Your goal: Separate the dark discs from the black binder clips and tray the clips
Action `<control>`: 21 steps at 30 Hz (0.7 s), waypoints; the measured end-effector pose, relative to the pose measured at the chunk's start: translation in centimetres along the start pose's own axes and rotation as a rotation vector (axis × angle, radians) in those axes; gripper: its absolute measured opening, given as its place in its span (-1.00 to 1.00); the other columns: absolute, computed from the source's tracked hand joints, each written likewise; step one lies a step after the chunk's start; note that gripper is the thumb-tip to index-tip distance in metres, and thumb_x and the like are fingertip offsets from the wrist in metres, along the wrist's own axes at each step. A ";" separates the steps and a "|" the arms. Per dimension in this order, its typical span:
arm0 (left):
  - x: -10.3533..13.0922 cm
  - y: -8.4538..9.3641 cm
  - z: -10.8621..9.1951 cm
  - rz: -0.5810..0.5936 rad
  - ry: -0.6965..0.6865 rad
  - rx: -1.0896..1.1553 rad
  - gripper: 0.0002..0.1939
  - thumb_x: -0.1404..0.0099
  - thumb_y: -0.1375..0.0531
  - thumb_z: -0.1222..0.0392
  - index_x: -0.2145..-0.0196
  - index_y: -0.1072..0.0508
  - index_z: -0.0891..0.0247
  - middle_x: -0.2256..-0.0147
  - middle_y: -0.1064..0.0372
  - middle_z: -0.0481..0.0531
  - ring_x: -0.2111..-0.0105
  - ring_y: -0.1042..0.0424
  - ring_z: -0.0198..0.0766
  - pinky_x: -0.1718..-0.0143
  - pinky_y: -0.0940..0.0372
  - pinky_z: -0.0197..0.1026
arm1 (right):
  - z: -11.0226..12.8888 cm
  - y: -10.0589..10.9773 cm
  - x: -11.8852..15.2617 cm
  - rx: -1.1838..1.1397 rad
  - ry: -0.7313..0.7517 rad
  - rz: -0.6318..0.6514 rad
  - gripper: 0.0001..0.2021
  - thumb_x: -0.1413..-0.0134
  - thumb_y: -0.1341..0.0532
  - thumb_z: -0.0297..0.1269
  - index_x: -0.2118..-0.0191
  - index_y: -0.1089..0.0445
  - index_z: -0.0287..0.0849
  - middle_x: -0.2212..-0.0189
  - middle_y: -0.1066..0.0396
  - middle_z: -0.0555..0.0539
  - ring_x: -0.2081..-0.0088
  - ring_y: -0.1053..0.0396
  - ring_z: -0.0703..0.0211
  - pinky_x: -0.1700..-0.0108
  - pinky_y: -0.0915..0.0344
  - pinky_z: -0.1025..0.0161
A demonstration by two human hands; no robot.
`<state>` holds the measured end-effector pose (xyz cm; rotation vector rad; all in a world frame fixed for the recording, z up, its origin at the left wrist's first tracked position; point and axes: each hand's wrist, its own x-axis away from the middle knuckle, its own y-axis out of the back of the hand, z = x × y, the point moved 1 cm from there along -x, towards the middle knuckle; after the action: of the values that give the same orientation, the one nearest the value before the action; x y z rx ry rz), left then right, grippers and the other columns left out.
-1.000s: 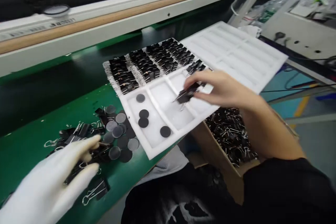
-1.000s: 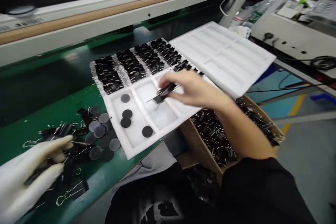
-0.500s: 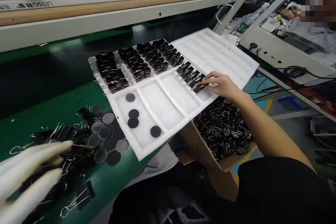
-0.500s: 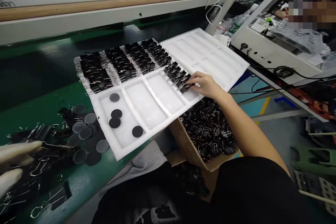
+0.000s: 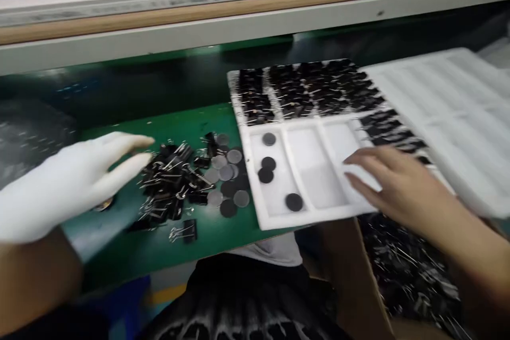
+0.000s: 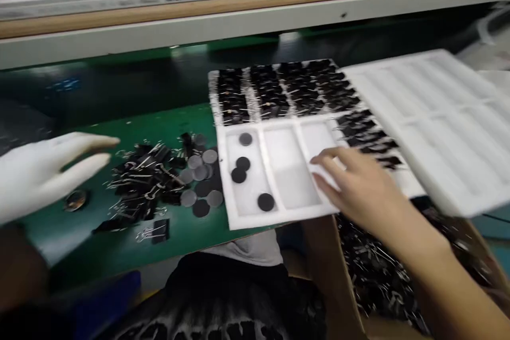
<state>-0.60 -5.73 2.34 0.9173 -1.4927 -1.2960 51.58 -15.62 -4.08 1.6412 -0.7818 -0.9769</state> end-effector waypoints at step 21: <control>6.5 -10.0 8.9 0.139 0.293 0.026 -0.41 -0.34 -0.19 -0.23 -0.07 -0.53 0.32 0.10 -0.56 0.22 0.09 -0.58 0.05 0.01 -0.42 -0.04 | 5.9 -4.6 -11.8 -0.939 -0.209 0.070 -0.65 -0.35 -0.20 0.24 0.09 -0.54 0.14 0.36 -0.61 -0.08 0.40 -0.56 -0.06 0.35 -0.42 -0.01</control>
<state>-11.32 -10.86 -6.53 0.9581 -1.3206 -0.9965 41.10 -6.83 -6.75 0.7033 -0.3924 -1.2229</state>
